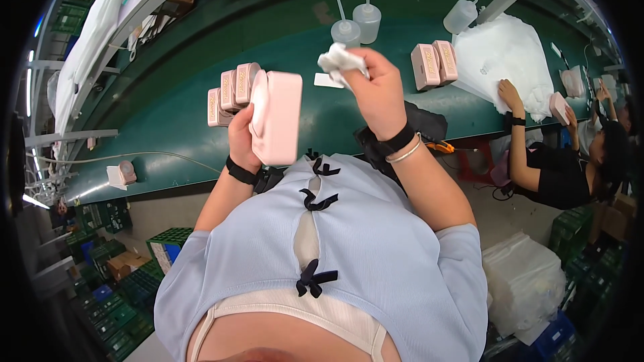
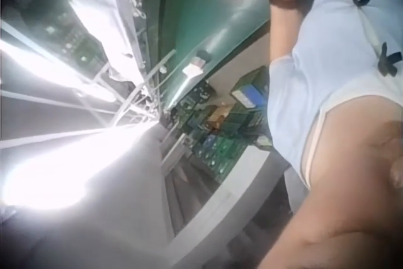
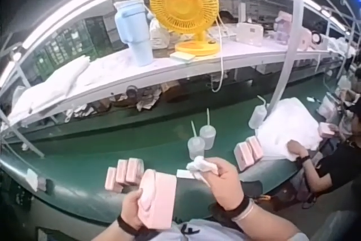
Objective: The person cleans pink fans by wiping them with a cloth and blowing them with an air nozzle before placing them back on the conveyor belt. For some units, the person also presses a small white component into the center of the fan.
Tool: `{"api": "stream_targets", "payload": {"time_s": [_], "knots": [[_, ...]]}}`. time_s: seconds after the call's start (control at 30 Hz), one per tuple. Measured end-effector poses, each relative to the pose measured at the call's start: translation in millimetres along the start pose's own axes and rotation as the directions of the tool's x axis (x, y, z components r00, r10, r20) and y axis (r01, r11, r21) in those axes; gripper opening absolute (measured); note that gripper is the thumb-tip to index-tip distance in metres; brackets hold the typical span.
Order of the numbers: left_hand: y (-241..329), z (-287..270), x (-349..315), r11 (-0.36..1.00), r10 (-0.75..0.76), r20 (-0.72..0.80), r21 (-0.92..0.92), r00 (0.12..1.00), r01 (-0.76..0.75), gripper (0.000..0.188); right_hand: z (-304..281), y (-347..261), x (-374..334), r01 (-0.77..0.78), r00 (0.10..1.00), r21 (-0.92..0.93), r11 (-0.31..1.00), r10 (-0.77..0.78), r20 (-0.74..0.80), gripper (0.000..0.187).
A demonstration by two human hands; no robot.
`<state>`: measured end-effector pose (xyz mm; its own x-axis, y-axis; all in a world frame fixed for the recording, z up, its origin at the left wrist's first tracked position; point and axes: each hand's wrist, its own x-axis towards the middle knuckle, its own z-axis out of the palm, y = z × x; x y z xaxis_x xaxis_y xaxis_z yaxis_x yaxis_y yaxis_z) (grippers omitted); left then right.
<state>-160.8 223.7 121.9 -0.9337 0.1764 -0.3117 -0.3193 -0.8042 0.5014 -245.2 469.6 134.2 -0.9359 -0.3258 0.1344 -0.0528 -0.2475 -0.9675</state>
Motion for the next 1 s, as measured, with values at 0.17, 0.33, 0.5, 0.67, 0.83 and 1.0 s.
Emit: {"api": "stream_targets", "payload": {"time_s": [0.17,0.33,0.5,0.67,0.83,1.0], "knots": [[3.6,-8.8,11.5,0.963,-0.064,0.226,-0.242,0.972,0.119,0.056,31.5,-16.3,20.0,0.271,0.961,-0.074,0.96,-0.265,0.079,0.028],[-1.3,4.2,7.5,0.95,-0.062,0.274,-0.279,0.96,0.141,0.054,68.0,-33.1,17.1,0.654,0.756,-0.422,0.628,-0.55,0.355,0.029],[-1.2,-0.2,11.3,0.969,0.003,0.067,-0.247,0.998,0.014,0.05,80.1,-38.2,-4.0,0.766,0.637,-0.397,0.506,-0.512,0.576,0.027],[-0.9,10.3,17.6,0.434,-0.251,0.545,-0.675,0.8,0.596,0.047,89.7,-15.2,-6.9,0.897,0.42,-0.201,0.394,-0.615,0.667,0.024],[16.6,7.8,26.3,0.157,-0.043,0.598,-0.787,0.801,0.596,0.046,42.9,-14.2,-23.4,0.762,0.62,-0.309,0.57,-0.501,0.604,0.021],[30.6,5.9,23.6,0.315,-0.026,0.44,-0.848,0.897,0.426,0.049,-50.3,41.9,-84.7,-0.162,0.98,-0.34,0.926,0.11,-0.166,0.014]]}}
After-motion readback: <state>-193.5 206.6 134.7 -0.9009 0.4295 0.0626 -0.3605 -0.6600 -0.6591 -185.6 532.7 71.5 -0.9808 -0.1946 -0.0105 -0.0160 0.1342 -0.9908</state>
